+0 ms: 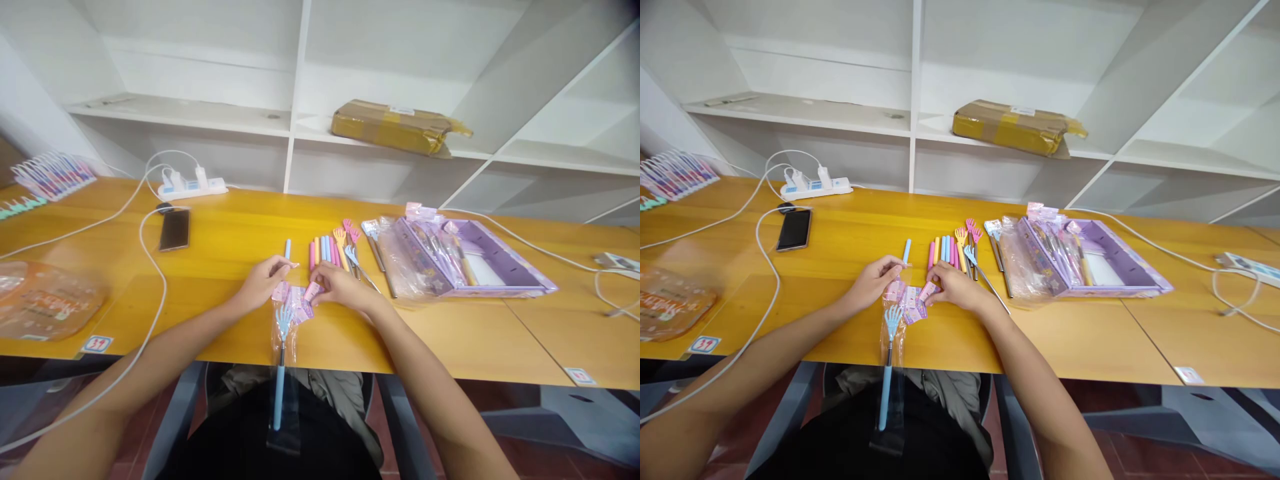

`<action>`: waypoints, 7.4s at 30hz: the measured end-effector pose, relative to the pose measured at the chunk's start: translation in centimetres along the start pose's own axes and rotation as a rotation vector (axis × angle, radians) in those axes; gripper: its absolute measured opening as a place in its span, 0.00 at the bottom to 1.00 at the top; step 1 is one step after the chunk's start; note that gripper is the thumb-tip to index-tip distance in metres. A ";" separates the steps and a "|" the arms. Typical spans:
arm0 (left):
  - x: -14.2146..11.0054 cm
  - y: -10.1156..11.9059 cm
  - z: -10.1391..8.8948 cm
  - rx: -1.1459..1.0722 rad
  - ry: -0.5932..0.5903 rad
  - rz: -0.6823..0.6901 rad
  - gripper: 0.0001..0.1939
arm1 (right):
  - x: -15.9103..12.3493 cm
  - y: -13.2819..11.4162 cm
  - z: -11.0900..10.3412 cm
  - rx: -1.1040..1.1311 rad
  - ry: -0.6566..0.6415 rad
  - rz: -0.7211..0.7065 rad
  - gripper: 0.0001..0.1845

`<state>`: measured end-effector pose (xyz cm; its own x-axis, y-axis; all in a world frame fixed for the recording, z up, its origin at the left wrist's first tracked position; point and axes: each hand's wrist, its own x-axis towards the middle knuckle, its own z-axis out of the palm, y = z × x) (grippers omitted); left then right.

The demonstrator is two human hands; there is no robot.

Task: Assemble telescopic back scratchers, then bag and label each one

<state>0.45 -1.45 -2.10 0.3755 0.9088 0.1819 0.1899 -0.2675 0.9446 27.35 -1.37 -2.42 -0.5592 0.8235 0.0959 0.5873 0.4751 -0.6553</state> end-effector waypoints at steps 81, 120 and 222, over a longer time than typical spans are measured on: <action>-0.3 1.7 0.4 -0.747 -0.123 -0.364 0.12 | -0.8 -3.8 0.8 0.151 0.403 -0.305 0.09; 0.2 2.1 -0.3 -0.782 0.045 -0.297 0.22 | -1.0 -4.7 0.7 0.195 0.560 -0.361 0.07; -0.7 2.1 -0.6 -0.189 -0.571 -0.186 0.20 | -0.8 -3.7 0.9 0.836 -0.143 -0.170 0.13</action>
<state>0.03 -2.49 -0.11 0.7865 0.6067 -0.1153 0.1549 -0.0130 0.9878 25.12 -4.05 -0.70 -0.7020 0.6880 0.1843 -0.1030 0.1580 -0.9821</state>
